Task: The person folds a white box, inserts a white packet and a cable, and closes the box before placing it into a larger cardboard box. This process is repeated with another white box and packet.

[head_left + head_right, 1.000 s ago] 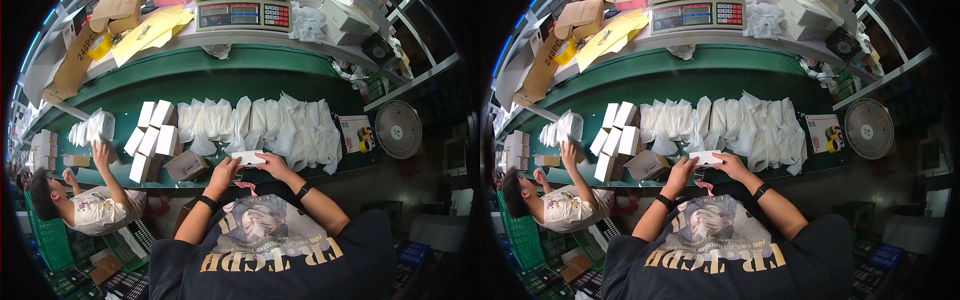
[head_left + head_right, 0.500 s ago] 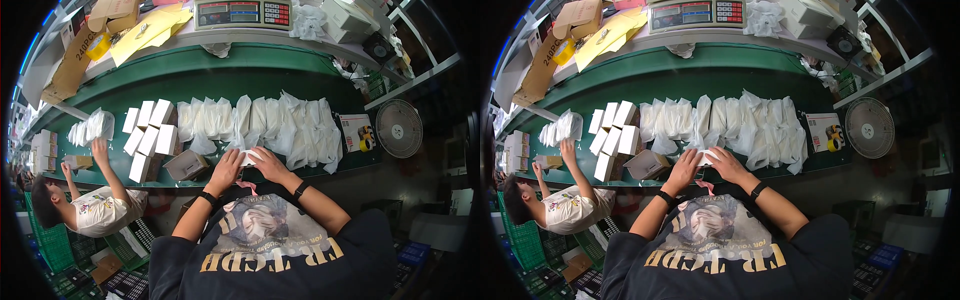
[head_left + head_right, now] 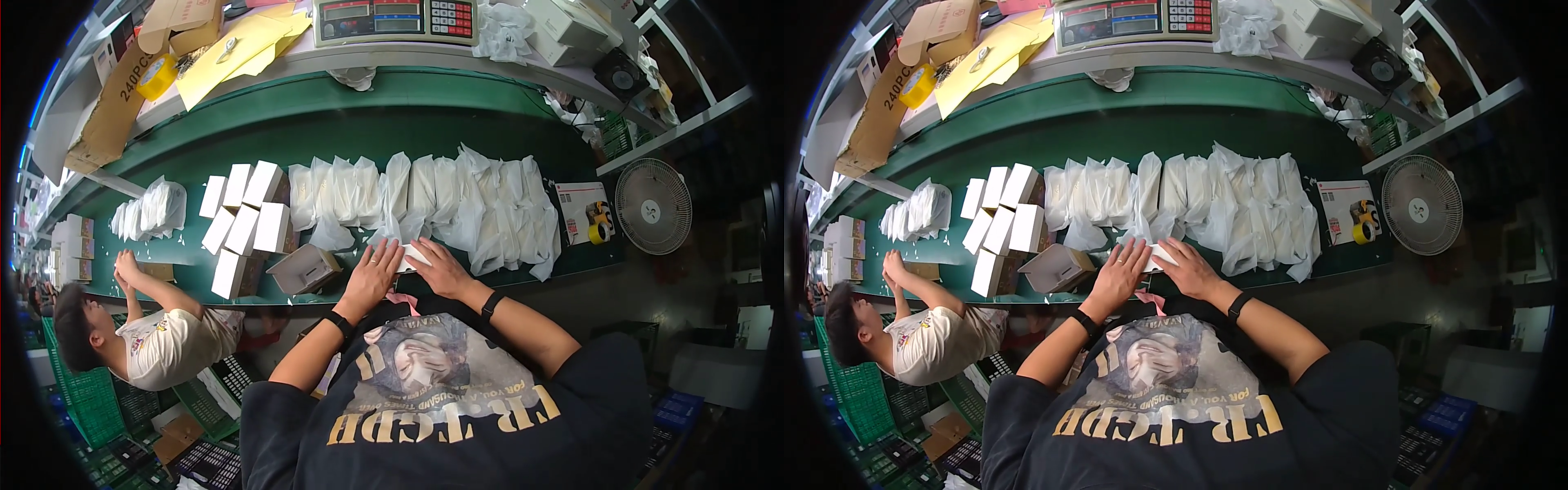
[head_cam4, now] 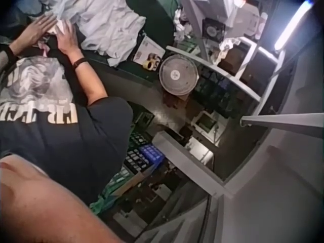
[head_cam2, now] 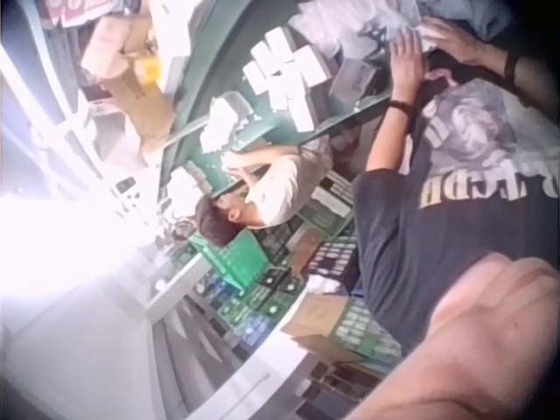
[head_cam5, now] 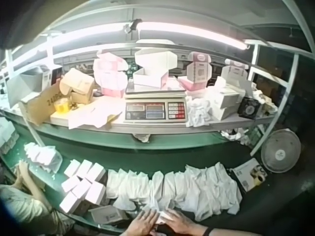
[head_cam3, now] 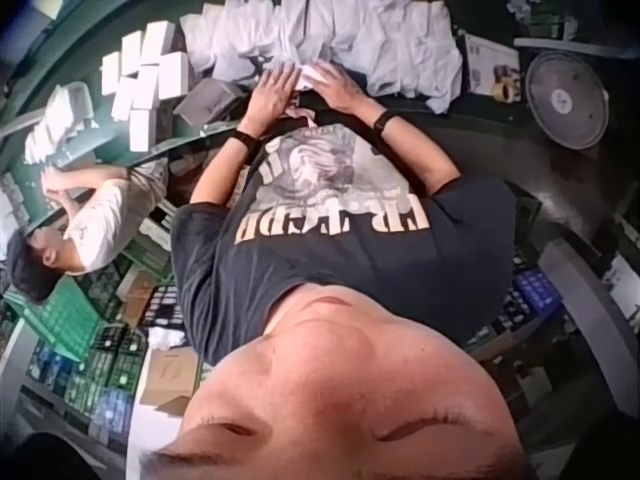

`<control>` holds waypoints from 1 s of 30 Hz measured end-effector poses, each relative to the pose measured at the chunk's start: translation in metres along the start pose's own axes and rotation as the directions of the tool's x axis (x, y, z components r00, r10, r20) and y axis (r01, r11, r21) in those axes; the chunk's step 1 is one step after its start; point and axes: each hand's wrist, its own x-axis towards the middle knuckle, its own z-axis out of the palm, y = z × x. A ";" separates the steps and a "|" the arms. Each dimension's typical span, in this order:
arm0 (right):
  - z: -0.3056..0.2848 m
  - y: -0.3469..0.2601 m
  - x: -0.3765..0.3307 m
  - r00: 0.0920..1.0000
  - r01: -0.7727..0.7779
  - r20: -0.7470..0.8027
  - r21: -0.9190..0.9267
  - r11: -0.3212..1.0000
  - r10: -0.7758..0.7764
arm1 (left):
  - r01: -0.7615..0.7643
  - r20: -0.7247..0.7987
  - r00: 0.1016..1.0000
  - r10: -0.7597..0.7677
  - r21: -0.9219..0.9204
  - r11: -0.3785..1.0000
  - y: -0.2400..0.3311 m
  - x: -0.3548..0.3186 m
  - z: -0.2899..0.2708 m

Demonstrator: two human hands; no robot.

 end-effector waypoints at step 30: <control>0.013 0.004 -0.010 0.938 -0.310 -0.150 0.049 0.950 0.313 | 0.370 0.064 0.928 -0.367 -0.029 0.929 0.022 0.014 0.002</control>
